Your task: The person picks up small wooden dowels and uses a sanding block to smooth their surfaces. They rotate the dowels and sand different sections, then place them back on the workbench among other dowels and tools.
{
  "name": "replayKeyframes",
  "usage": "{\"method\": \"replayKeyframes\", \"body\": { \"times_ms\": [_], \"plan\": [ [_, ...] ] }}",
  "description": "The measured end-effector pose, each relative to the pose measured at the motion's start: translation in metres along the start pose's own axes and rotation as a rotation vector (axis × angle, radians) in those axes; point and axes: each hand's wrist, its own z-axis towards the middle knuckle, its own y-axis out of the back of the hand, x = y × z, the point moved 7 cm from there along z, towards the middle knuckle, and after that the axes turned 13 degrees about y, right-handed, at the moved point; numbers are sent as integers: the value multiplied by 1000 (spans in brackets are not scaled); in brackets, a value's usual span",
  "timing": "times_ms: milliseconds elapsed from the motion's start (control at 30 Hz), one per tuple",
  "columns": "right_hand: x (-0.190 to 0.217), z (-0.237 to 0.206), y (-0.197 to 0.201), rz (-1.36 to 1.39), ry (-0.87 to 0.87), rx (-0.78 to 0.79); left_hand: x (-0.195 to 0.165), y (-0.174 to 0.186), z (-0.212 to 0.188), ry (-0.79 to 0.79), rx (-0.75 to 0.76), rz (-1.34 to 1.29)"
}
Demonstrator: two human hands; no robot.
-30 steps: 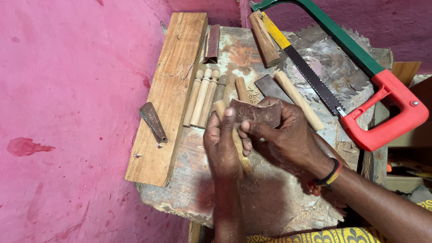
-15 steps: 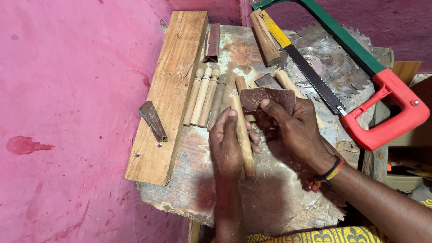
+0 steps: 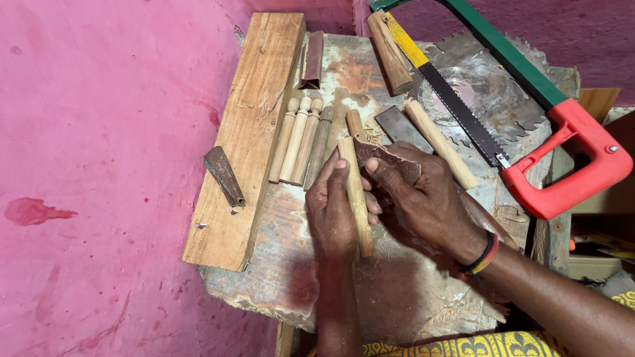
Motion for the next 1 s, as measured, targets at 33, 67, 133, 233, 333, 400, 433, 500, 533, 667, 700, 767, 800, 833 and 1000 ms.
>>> {"method": "replayKeyframes", "body": {
  "times_ms": [33, 67, 133, 233, 333, 400, 433, 500, 533, 667, 700, 767, 800, 833, 1000],
  "plan": [
    [-1, 0, 0, 30, 2, -16, 1, 1, 0, 0, 2, -17],
    [-2, -1, 0, 59, 3, -32, 1, 1, 0, -4, 10, -26],
    [-3, 0, 2, 46, -3, -49, 0, 0, 1, -16, 30, -44],
    [-4, 1, 3, -14, -45, -53, -1, -1, 1, -44, 11, 40],
    [-3, 0, 0, 119, -98, -67, -3, -4, 0, -60, 25, 57],
    [0, 0, -4, 307, -121, -70, -4, -6, -2, -72, 46, 56],
    [1, 0, -4, 304, -124, -73, -5, -6, -2, -77, 56, 55],
    [1, 0, -2, 297, -131, -79, -7, -6, -2, -84, 43, 69],
    [0, 0, -2, 317, -128, -85, -7, -6, -2, -86, 36, 76],
    [-7, 0, -5, 402, -110, -83, -8, -5, -2, -96, 19, 79],
    [-9, -1, -5, 422, -106, -75, -8, -5, -3, -95, 15, 86],
    [-10, 0, -1, 316, -46, -59, -9, -4, -3, -95, 14, 89],
    [-10, 0, 1, 263, -17, -51, -8, -4, -3, -94, 16, 84],
    [-11, 0, 0, 309, -8, -49, -8, -5, -3, -94, 20, 79],
    [-14, -4, -10, 709, -115, -48, -8, -9, -5, -118, 51, 108]
  ]
}}
